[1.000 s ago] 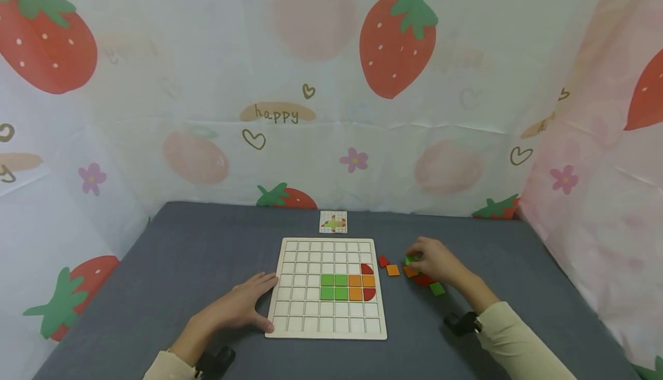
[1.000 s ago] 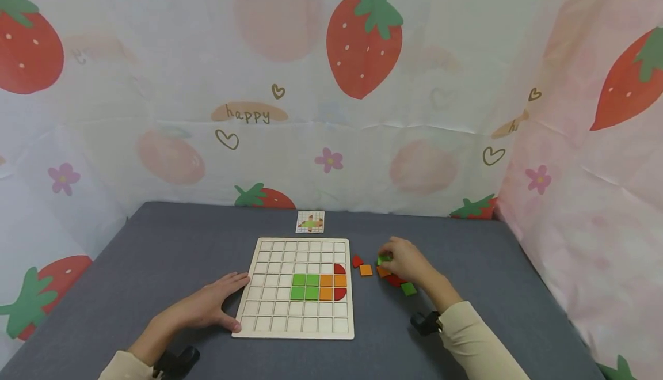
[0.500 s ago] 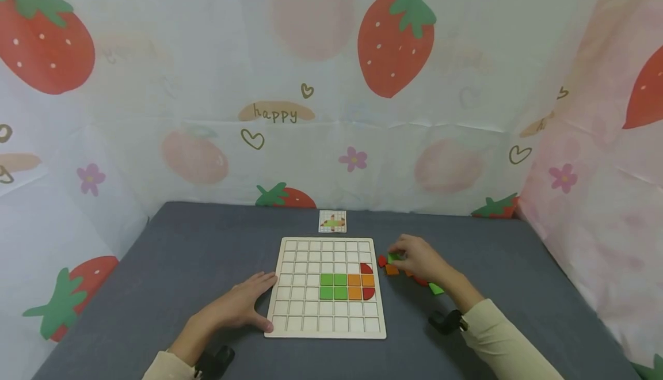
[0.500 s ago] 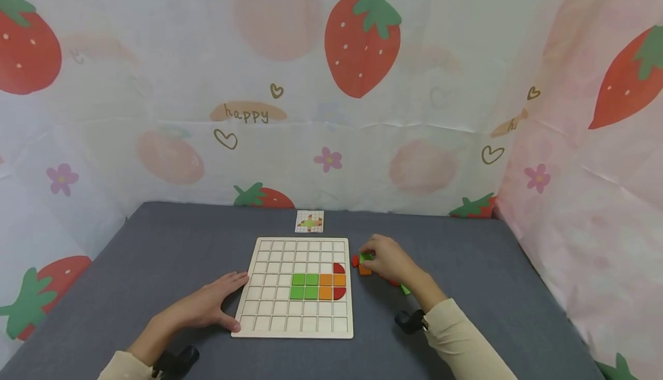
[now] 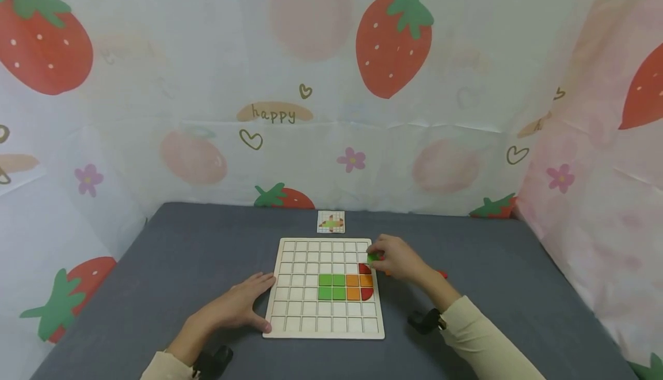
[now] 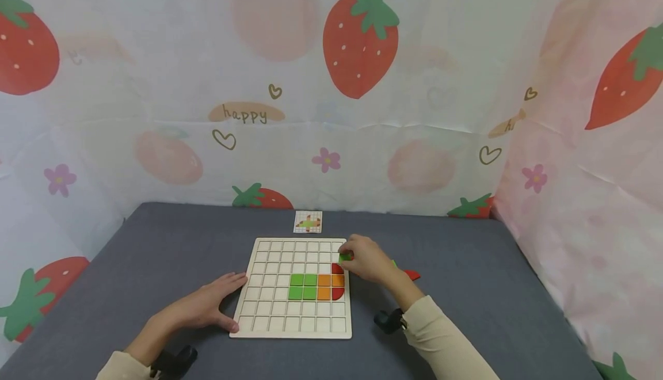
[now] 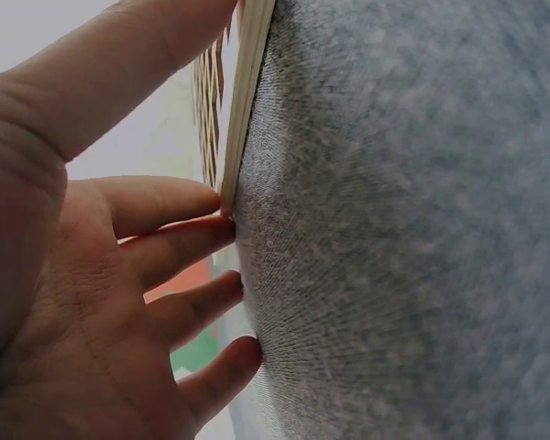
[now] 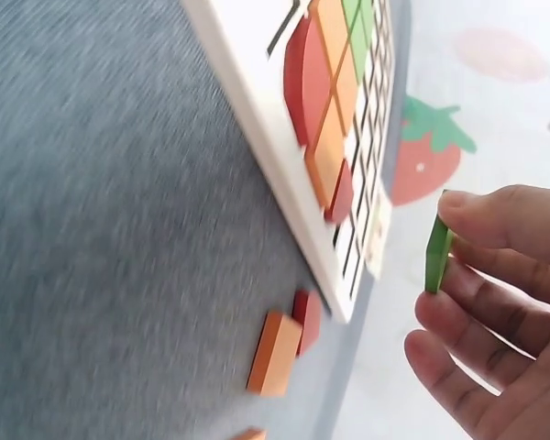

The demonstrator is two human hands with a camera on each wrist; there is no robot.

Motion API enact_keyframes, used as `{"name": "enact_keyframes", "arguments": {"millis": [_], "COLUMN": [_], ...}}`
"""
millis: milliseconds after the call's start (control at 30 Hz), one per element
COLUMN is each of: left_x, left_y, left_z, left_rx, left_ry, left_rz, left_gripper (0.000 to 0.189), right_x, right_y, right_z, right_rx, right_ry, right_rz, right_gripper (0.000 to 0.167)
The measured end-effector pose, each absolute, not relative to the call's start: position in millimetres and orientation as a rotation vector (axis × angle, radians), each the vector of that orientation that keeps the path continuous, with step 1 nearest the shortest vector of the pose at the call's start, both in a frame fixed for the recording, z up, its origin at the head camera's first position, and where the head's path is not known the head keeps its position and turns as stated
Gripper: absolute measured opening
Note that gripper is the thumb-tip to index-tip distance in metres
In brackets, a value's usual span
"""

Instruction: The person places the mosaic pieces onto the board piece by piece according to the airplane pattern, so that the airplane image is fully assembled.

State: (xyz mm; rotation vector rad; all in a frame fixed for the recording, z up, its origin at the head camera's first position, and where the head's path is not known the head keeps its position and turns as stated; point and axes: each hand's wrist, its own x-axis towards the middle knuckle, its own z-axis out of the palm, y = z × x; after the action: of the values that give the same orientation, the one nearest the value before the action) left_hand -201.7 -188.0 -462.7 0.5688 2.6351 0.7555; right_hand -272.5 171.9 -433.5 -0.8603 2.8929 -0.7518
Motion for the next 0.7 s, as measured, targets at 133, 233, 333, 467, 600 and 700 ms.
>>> {"name": "enact_keyframes", "arguments": {"millis": [133,233,333,467,600,700], "left_x": [-201.6,-201.5,-201.6,-201.5,-201.2,-200.9], "left_y": [-188.8,-189.4,-189.7,-189.5,-188.7,-188.4], "left_z": [-463.3,-463.9,-464.4,-463.9,-463.4,-463.6], "left_rx": [0.574,0.581,0.586,0.585,0.577,0.574], "left_ry": [2.639,2.645,2.643,2.636,2.635,2.637], "left_rz": [0.762,0.755,0.751,0.757,0.758,0.756], "left_gripper": [0.101,0.101,0.102,0.103,0.103,0.103], "right_x": [-272.2,-272.4,-273.2,-273.0,-272.8,-273.4], "right_y": [162.4,155.2,148.8,141.1,133.2,126.9], "right_z": [-433.5,-433.3,-433.9,-433.1,-432.9,-434.1], "right_rx": [-0.891,-0.889,-0.903,-0.927,-0.908,-0.892], "right_ry": [2.885,2.862,2.858,2.862,2.826,2.797], "right_rz": [-0.735,-0.740,-0.727,-0.705,-0.746,-0.778], "right_gripper": [0.024,0.024,0.024,0.024,0.026,0.027]}}
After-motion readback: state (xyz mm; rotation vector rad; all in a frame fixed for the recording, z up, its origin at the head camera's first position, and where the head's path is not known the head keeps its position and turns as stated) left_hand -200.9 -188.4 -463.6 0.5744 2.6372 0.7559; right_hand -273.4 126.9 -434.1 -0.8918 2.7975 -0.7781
